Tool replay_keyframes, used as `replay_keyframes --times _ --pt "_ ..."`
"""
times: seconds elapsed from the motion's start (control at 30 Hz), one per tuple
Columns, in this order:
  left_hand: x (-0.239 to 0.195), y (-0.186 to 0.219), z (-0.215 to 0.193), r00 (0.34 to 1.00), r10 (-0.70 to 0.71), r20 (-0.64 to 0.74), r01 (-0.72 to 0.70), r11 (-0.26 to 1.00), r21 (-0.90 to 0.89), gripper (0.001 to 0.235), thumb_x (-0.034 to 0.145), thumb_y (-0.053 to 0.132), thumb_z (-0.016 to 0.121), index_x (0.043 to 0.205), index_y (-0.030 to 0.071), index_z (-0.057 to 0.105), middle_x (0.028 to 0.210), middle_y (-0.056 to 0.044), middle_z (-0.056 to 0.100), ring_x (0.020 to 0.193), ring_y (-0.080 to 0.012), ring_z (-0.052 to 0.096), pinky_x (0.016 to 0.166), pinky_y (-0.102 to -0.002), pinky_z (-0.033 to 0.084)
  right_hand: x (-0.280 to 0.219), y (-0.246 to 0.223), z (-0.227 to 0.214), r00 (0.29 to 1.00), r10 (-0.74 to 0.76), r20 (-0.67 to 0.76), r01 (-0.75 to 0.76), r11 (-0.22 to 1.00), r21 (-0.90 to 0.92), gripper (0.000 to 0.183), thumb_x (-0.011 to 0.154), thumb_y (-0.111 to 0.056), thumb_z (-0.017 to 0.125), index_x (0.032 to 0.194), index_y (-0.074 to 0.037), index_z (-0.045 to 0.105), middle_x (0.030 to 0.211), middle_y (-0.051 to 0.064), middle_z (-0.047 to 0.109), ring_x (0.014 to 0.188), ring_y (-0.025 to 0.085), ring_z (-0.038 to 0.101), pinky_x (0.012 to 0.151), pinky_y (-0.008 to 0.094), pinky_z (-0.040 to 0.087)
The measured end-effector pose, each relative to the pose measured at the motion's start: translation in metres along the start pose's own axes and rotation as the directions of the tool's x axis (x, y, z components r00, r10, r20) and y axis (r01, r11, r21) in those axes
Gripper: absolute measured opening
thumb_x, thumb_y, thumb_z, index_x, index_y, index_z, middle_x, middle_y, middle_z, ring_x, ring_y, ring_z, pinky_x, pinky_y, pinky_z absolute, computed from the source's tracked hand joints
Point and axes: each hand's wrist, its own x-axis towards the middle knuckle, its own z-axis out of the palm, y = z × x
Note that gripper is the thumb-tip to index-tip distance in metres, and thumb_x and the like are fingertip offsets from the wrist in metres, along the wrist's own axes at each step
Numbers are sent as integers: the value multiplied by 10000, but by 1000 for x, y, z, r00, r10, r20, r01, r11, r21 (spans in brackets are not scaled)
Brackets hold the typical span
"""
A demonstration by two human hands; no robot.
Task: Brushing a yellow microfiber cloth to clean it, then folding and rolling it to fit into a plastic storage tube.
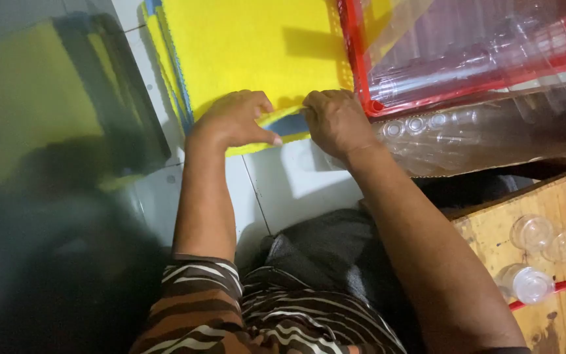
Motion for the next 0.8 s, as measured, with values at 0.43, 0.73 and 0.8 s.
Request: replay_keyframes --times 0.43,0.73,0.8 --pt "-8 -19 -9 622 205 -755 14 962 273 232 841 223 697 1062 174 749 931 -106 684 950 -374 684 830 -528 555 4 -26 -44 985 127 -115 -106 979 175 179 1004 -230 531 1176 -217 580 898 106 714 922 363 726 912 502 533" --pt "-92 67 -45 -12 585 -811 -802 478 357 201 1247 -27 424 1269 -203 517 1109 -364 579 898 -400 562 787 -517 478 -100 -97 -202 807 52 -588 144 948 282 223 982 -75 648 1201 -87 609 1091 78 738 849 284 741 786 406 601" --pt "-101 64 -48 82 800 -595 -849 369 379 220 1121 66 492 1209 -121 569 1040 -287 632 857 -356 618 771 -492 513 -155 -104 -243 790 -67 -610 179 976 124 230 973 -230 793 1115 -80 694 814 52 634 645 237 623 616 384 515"
